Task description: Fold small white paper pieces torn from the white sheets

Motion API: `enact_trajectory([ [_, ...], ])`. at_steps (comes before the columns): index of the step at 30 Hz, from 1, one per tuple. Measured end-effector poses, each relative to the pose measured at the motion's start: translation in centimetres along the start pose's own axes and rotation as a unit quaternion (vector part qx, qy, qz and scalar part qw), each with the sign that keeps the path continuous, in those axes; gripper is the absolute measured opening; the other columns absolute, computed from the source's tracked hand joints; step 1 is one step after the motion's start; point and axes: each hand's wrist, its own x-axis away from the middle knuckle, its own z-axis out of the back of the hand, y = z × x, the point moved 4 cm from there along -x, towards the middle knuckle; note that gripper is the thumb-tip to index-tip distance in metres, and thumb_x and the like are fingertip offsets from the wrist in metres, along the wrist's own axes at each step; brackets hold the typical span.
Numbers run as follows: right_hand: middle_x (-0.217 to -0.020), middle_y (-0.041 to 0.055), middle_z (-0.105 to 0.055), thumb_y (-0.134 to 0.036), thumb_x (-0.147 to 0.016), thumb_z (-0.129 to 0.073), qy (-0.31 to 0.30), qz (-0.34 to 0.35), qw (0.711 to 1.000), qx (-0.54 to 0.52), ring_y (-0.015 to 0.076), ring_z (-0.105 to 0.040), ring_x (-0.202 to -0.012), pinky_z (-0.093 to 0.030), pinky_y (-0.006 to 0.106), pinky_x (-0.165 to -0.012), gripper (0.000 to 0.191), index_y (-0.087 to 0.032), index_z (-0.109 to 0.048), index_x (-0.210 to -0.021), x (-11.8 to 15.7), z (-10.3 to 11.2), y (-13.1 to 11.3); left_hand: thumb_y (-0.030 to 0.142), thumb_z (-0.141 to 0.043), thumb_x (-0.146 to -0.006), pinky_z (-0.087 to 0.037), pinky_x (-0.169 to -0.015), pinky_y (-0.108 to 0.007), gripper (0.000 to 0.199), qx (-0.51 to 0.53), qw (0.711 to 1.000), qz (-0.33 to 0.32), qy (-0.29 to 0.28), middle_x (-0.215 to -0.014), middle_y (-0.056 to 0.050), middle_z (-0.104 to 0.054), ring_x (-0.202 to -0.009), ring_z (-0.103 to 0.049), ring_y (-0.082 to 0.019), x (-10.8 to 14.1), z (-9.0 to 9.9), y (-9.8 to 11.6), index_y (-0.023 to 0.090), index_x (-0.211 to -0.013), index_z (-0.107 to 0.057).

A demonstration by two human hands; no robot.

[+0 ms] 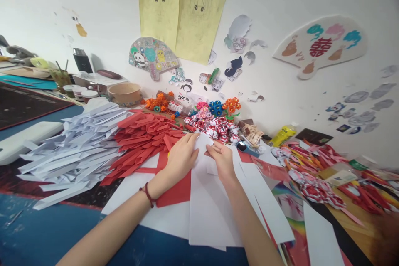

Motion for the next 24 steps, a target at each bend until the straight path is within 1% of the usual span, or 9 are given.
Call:
enact_trajectory([
  [2,-0.083,0.0049,-0.071,-0.037,-0.067,-0.075,0.019,0.009,1.0,0.011,0.0177,-0.065,-0.072,-0.055,0.036,-0.077,0.038,-0.012,-0.071,-0.096,0.0,0.2,0.0,0.015,-0.05,-0.084,-0.041,-0.096,-0.036,0.043,-0.003,0.999,-0.03,0.027,-0.127,-0.007,-0.054,-0.116,-0.05,-0.023,0.0,0.3,0.3,0.022,-0.126,-0.048],
  [4,-0.079,0.0047,-0.071,-0.037,-0.067,-0.076,0.036,0.02,0.999,0.013,0.0172,-0.064,-0.068,-0.056,0.036,-0.074,0.033,-0.012,-0.072,-0.087,-0.1,0.3,0.0,0.014,-0.047,-0.085,-0.041,-0.095,-0.035,0.034,0.002,0.998,-0.053,0.042,-0.121,-0.007,-0.057,-0.111,-0.051,-0.022,0.1,0.6,0.6,0.021,-0.117,-0.053],
  [7,-0.071,0.0039,-0.069,-0.039,-0.066,-0.076,0.061,0.029,0.997,0.025,0.0167,-0.063,-0.063,-0.057,0.034,-0.067,0.032,-0.012,-0.072,-0.083,0.0,0.6,0.1,0.015,-0.042,-0.088,-0.042,-0.089,-0.033,0.025,0.001,0.996,-0.078,0.039,-0.109,-0.006,-0.061,-0.103,-0.055,-0.021,0.3,0.8,1.1,0.021,-0.109,-0.056],
  [9,-0.068,0.0036,-0.069,-0.041,-0.065,-0.076,0.07,0.036,0.996,0.045,0.0169,-0.062,-0.061,-0.056,0.033,-0.061,0.034,-0.013,-0.073,-0.084,0.0,0.6,0.0,0.017,-0.041,-0.09,-0.042,-0.087,-0.033,0.024,-0.013,0.996,-0.084,0.028,-0.106,-0.007,-0.062,-0.102,-0.056,-0.021,0.4,0.6,1.2,0.021,-0.108,-0.055],
  [12,-0.068,0.0033,-0.068,-0.042,-0.068,-0.073,0.051,0.049,0.995,0.064,0.0167,-0.062,-0.061,-0.056,0.031,-0.058,0.033,-0.013,-0.074,-0.085,0.1,0.3,-0.2,0.024,-0.046,-0.09,-0.042,-0.09,-0.035,0.025,-0.024,0.997,-0.071,0.014,-0.113,-0.008,-0.061,-0.106,-0.055,-0.023,0.4,0.2,1.1,0.019,-0.113,-0.054],
  [15,-0.07,0.0037,-0.069,-0.043,-0.069,-0.073,0.03,0.043,0.998,0.047,0.0166,-0.062,-0.063,-0.055,0.03,-0.057,0.034,-0.014,-0.074,-0.087,0.2,-0.1,-0.4,0.032,-0.05,-0.089,-0.044,-0.089,-0.034,0.031,0.0,0.999,-0.039,0.007,-0.119,-0.008,-0.06,-0.106,-0.057,-0.023,0.3,-0.1,0.6,0.02,-0.117,-0.053],
  [19,-0.073,0.0057,-0.07,-0.043,-0.066,-0.075,0.012,0.034,0.999,0.022,0.0185,-0.064,-0.068,-0.053,0.028,-0.057,0.038,-0.013,-0.073,-0.089,0.4,-0.5,-0.7,0.039,-0.05,-0.089,-0.048,-0.082,-0.03,0.035,0.07,0.998,-0.005,0.0,-0.119,-0.006,-0.062,-0.102,-0.06,-0.022,0.1,-0.1,0.2,0.022,-0.12,-0.054],
  [22,-0.078,0.0067,-0.07,-0.043,-0.064,-0.077,0.01,0.018,1.0,-0.004,0.0176,-0.064,-0.069,-0.053,0.028,-0.058,0.039,-0.014,-0.072,-0.09,0.3,-0.5,-0.7,0.041,-0.053,-0.087,-0.049,-0.079,-0.028,0.037,0.131,0.991,-0.003,-0.003,-0.119,-0.006,-0.063,-0.101,-0.062,-0.021,0.0,0.0,0.2,0.023,-0.119,-0.056],
  [24,-0.078,0.0062,-0.069,-0.042,-0.064,-0.078,0.004,0.005,1.0,-0.02,0.0161,-0.062,-0.067,-0.052,0.027,-0.058,0.037,-0.014,-0.071,-0.088,0.3,-0.4,-0.6,0.038,-0.057,-0.085,-0.049,-0.076,-0.026,0.037,0.17,0.985,-0.007,-0.012,-0.116,-0.005,-0.065,-0.097,-0.063,-0.019,-0.1,0.0,0.3,0.024,-0.119,-0.057],
])
